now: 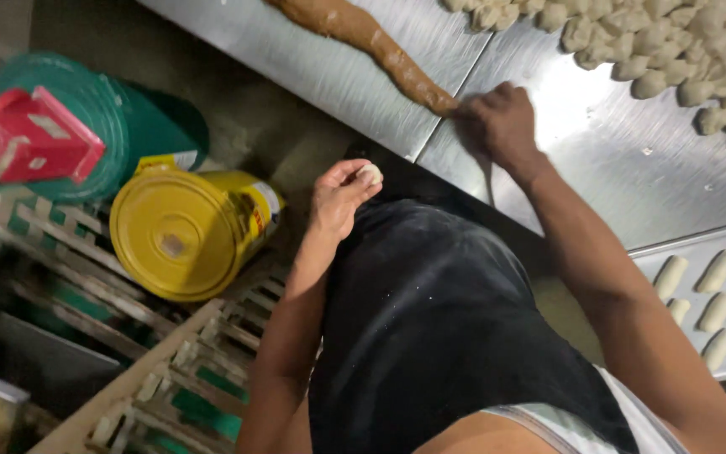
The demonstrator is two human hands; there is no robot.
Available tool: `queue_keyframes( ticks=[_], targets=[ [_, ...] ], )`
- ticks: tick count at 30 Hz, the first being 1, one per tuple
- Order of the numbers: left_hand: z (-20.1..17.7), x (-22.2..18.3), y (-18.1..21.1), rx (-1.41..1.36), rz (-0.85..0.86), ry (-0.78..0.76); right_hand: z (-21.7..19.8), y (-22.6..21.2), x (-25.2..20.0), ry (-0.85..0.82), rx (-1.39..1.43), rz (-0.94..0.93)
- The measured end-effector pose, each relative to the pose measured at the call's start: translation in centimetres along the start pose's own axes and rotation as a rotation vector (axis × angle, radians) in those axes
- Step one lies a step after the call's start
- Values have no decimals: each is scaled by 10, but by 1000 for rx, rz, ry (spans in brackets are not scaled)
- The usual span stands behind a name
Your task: The person is forming small pieces of bread dough and placing them onto a metal baking tray.
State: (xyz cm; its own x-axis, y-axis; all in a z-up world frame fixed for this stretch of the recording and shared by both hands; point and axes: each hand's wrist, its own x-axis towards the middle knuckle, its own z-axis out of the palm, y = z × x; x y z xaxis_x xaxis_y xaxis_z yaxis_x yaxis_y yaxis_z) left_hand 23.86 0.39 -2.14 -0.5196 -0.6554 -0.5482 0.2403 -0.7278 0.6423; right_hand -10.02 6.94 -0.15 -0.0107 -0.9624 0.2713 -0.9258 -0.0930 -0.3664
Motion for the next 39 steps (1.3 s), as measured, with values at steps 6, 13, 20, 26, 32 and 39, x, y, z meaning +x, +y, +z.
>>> queue_keyframes(
  ticks=[6, 13, 20, 26, 32, 39],
  targets=[
    [16, 17, 1, 4, 49, 27, -45, 19, -44, 96, 713, 835],
    [81, 74, -29, 170, 33, 14, -64, -32, -58, 251, 1158, 854],
    [190, 69, -25, 197, -122, -404, -65, -54, -59, 358, 822, 854],
    [209, 104, -69, 287, -145, -613, -94, -28, -75, 330, 1592, 1030],
    [224, 151, -153, 755, 22, -423, -41, 13, -110, 266, 181, 998],
    [232, 142, -143, 1201, 392, -98, -16, 29, -133, 463, 951, 1160]
  ],
)
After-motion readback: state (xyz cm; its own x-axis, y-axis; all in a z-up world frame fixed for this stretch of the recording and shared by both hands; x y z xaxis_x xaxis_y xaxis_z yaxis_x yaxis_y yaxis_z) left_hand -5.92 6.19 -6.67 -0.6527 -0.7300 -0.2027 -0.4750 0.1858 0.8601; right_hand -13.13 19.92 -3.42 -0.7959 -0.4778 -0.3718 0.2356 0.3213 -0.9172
